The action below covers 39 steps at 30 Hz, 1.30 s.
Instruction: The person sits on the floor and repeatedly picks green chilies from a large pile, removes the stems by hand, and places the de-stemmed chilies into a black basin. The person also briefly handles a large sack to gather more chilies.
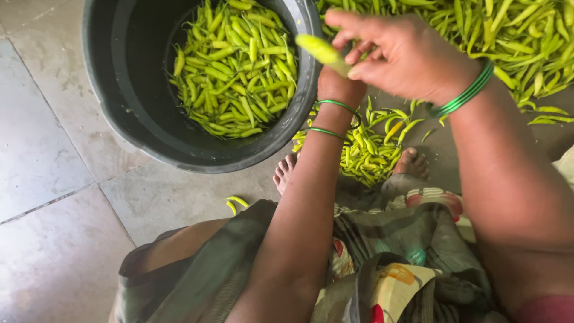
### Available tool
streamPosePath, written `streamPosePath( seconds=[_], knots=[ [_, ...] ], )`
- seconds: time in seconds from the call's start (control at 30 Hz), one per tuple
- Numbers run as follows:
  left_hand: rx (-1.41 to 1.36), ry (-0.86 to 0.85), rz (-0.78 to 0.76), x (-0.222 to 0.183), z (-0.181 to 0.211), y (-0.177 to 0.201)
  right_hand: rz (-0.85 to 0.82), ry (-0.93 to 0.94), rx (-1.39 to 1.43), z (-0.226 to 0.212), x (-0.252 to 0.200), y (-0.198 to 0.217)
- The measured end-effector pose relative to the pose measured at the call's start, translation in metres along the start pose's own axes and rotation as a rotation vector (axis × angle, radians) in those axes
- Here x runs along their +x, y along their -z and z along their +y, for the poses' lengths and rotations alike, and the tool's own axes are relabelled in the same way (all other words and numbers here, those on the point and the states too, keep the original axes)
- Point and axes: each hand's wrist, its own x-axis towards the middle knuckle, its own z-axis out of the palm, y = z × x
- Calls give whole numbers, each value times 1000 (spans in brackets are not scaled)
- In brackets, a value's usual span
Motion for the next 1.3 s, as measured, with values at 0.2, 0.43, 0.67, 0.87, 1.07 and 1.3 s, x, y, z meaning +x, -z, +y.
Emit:
streamPosePath(
  seconds=[0.2,0.43,0.67,0.87,1.07,1.3],
  knots=[
    [65,75,-198,-1,-16,-8,-54,-543,-578,140,-39,24],
    [-99,97,-146,1,-24,-17,-80,-1311,-388,240,-140,-72],
    [883,-759,-417,5,-69,-61,166,-1061,662,241,-110,-41],
    [419,-1013,-418,0,-83,-74,249,-747,982,188,-71,-21],
    [-662,450,-551,-9,-70,-54,304,-683,916,148,-51,-18],
    [887,-509,-576,7,-84,-66,244,-182,225,62,-10,-15]
  ],
)
